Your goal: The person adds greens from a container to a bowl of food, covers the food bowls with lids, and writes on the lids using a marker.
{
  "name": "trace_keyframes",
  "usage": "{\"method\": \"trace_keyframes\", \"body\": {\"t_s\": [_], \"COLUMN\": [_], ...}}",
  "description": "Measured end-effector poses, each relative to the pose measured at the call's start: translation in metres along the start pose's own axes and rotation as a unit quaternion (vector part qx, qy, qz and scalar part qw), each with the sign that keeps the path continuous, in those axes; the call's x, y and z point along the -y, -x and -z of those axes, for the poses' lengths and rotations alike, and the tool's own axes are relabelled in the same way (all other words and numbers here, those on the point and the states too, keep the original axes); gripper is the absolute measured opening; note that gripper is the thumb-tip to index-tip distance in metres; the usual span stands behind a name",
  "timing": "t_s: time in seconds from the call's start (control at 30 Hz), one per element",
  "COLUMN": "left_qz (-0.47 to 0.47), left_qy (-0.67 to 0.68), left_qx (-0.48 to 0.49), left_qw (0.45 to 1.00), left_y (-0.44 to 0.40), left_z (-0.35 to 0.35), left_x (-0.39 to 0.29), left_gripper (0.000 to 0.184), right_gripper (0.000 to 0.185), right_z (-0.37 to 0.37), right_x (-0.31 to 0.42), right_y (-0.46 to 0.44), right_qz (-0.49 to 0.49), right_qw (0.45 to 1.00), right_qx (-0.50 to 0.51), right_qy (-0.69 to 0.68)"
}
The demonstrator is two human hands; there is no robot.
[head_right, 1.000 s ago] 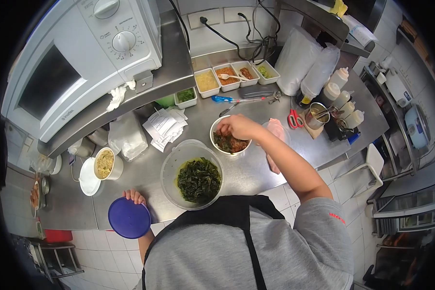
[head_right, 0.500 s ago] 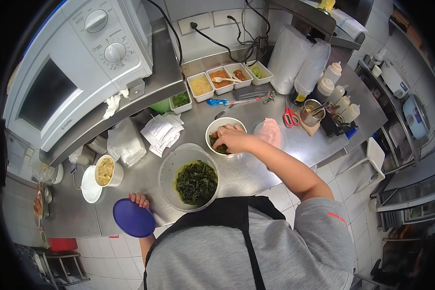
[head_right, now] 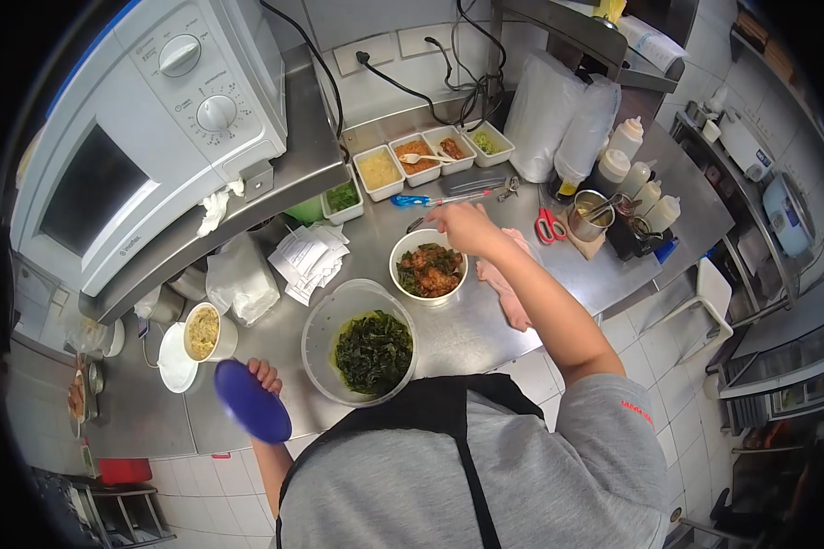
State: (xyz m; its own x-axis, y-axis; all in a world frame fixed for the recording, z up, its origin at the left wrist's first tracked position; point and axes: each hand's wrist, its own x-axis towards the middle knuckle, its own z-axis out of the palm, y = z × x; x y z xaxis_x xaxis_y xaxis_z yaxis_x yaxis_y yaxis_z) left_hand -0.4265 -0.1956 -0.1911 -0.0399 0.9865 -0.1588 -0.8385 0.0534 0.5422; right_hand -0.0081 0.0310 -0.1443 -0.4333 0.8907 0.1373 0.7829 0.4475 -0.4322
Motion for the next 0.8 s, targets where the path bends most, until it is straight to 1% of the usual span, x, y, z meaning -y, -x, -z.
{"method": "trace_keyframes", "body": {"t_s": [0.03, 0.07, 0.13, 0.17, 0.2, 0.23, 0.27, 0.33, 0.37, 0.43, 0.47, 0.5, 0.53, 0.6, 0.7, 0.8], "left_qz": [0.014, 0.028, 0.029, 0.018, 0.007, -0.003, -0.013, -0.037, -0.039, -0.134, -0.18, -0.198, -0.197, -0.198, -0.155, -0.239], "left_qy": [-0.052, -0.103, -0.229, -0.284, -0.338, -0.392, -0.442, -0.536, -0.572, -0.613, -0.63, -0.708, -0.735, -0.785, -0.728, -0.784], "left_qx": [-0.017, -0.034, -0.086, -0.099, -0.111, -0.122, -0.102, -0.061, -0.07, -0.03, -0.01, -0.053, -0.055, -0.066, -0.08, -0.102], "left_qw": [0.998, 0.994, 0.969, 0.954, 0.934, 0.912, 0.891, 0.841, 0.816, 0.778, 0.755, 0.676, 0.646, 0.583, 0.663, 0.563], "left_y": [-0.01, -0.02, -0.018, -0.02, -0.023, -0.025, -0.027, -0.03, -0.029, -0.035, -0.036, -0.033, -0.027, -0.019, -0.008, 0.002], "left_z": [0.01, 0.019, -0.03, -0.048, -0.065, -0.076, -0.083, -0.095, -0.106, -0.105, -0.105, -0.112, -0.119, -0.129, -0.12, -0.12], "left_x": [-0.002, -0.004, -0.001, 0.004, 0.01, 0.015, 0.019, 0.025, 0.028, 0.043, 0.05, 0.051, 0.049, 0.042, 0.044, 0.05], "left_gripper": [0.035, 0.037, 0.036, 0.035, 0.033, 0.032, 0.031, 0.029, 0.029, 0.032, 0.033, 0.036, 0.036, 0.036, 0.032, 0.03], "right_gripper": [0.041, 0.037, 0.032, 0.035, 0.042, 0.052, 0.061, 0.071, 0.069, 0.067, 0.065, 0.064, 0.063, 0.058, 0.054, 0.052], "right_z": [0.003, 0.007, 0.016, 0.01, 0.001, -0.004, -0.012, -0.034, -0.037, -0.04, -0.049, -0.062, -0.071, -0.071, -0.064, -0.065], "right_x": [-0.003, 0.004, 0.029, 0.04, 0.054, 0.075, 0.096, 0.119, 0.128, 0.145, 0.148, 0.149, 0.15, 0.157, 0.167, 0.173], "right_y": [0.002, 0.008, 0.032, 0.042, 0.054, 0.069, 0.082, 0.095, 0.098, 0.101, 0.101, 0.1, 0.1, 0.1, 0.102, 0.104], "right_qz": [-0.003, -0.012, -0.032, -0.003, 0.025, -0.004, -0.033, 0.011, -0.003, -0.031, -0.011, 0.009, 0.03, 0.039, 0.06, 0.056], "right_qw": [1.0, 0.995, 0.974, 0.946, 0.908, 0.881, 0.85, 0.859, 0.83, 0.763, 0.805, 0.842, 0.874, 0.892, 0.909, 0.911], "right_qx": [-0.001, 0.008, 0.024, 0.047, 0.069, 0.095, 0.119, 0.085, 0.08, 0.072, 0.044, 0.015, -0.012, -0.038, -0.045, -0.041], "right_qy": [-0.031, -0.096, -0.224, -0.32, -0.412, -0.463, -0.512, -0.505, -0.552, -0.641, -0.592, -0.54, -0.484, -0.449, -0.411, -0.406]}}
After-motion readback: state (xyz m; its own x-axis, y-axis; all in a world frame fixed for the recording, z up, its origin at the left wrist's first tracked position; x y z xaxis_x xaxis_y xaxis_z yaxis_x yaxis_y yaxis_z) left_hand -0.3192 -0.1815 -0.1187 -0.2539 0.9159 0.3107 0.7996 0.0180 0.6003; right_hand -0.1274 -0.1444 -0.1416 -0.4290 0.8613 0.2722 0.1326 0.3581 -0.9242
